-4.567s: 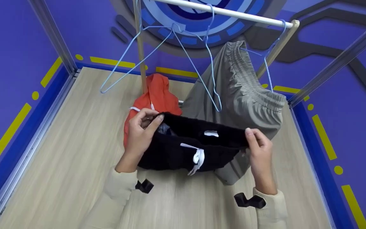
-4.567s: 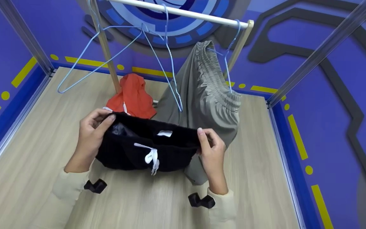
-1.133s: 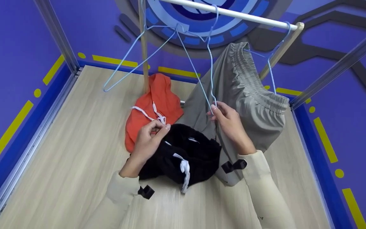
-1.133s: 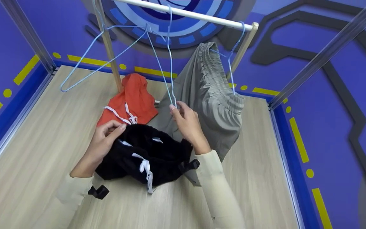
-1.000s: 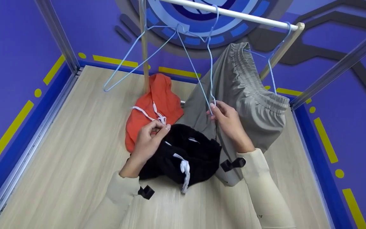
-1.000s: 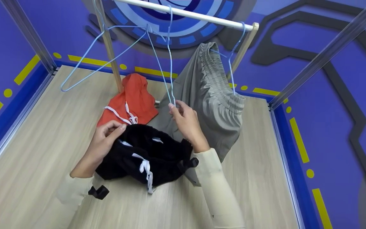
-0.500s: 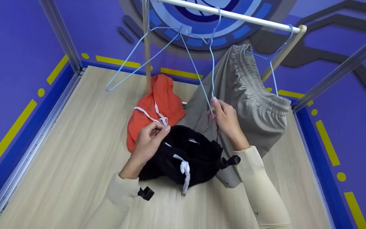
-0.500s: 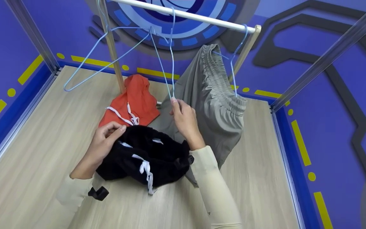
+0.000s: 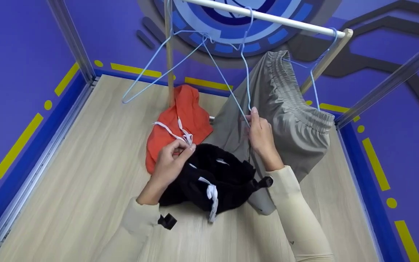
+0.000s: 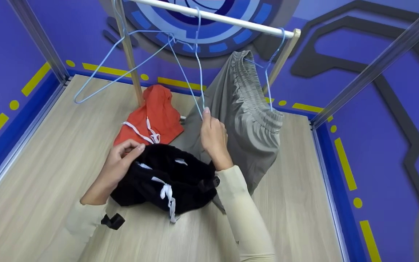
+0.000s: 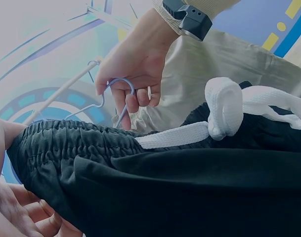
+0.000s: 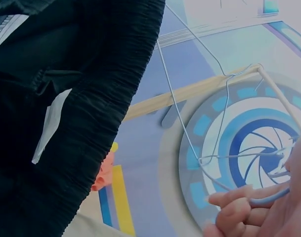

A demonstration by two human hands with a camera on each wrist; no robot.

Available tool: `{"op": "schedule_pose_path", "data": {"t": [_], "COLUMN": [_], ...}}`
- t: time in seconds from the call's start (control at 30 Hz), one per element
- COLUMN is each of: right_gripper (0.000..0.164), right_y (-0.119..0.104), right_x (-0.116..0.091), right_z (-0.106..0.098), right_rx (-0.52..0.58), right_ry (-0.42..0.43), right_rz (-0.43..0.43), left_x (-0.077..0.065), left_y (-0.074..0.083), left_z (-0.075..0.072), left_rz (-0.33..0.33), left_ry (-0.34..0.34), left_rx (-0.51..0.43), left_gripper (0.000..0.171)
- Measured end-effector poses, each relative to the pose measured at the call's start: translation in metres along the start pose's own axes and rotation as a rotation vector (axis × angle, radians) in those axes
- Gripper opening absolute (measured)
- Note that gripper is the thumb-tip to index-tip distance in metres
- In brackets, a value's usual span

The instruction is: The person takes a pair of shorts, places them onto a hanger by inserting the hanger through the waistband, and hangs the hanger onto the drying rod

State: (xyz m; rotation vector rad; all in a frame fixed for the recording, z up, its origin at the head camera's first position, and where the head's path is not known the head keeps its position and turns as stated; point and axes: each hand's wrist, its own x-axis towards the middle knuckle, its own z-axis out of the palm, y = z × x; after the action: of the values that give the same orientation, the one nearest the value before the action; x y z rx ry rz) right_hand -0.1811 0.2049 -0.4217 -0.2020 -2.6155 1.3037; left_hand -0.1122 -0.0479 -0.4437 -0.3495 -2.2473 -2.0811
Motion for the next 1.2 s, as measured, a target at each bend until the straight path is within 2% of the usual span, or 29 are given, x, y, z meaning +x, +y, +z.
{"op": "schedule_pose_path", "data": {"t": [0.13, 0.43, 0.63, 0.9, 1.07, 1.2], "right_gripper": [0.068, 0.067, 0.066, 0.067, 0.067, 0.067], "right_y": [0.000, 0.002, 0.002, 0.004, 0.006, 0.008], "right_x": [0.001, 0.000, -0.001, -0.004, -0.006, -0.009], "right_z": [0.000, -0.002, -0.004, -0.008, -0.012, -0.016], "right_rx": [-0.027, 0.033, 0.046, 0.163, 0.139, 0.180], "right_ry": [0.020, 0.066, 0.094, 0.051, 0.064, 0.053], "right_rz": [-0.014, 0.026, 0.010, 0.026, 0.015, 0.004], "left_x": [0.000, -0.001, 0.000, 0.000, 0.001, 0.001], "left_y": [0.000, 0.000, -0.001, -0.001, 0.000, 0.000], "left_z": [-0.001, 0.000, 0.000, 0.001, 0.001, 0.002], "left_rz": [-0.015, -0.024, -0.029, -0.023, -0.017, -0.021], "left_ry": [-0.004, 0.003, 0.008, 0.002, 0.006, 0.008], "left_rx": [0.002, 0.006, 0.012, 0.019, 0.025, 0.024], "left_gripper": [0.014, 0.014, 0.014, 0.014, 0.014, 0.014]}}
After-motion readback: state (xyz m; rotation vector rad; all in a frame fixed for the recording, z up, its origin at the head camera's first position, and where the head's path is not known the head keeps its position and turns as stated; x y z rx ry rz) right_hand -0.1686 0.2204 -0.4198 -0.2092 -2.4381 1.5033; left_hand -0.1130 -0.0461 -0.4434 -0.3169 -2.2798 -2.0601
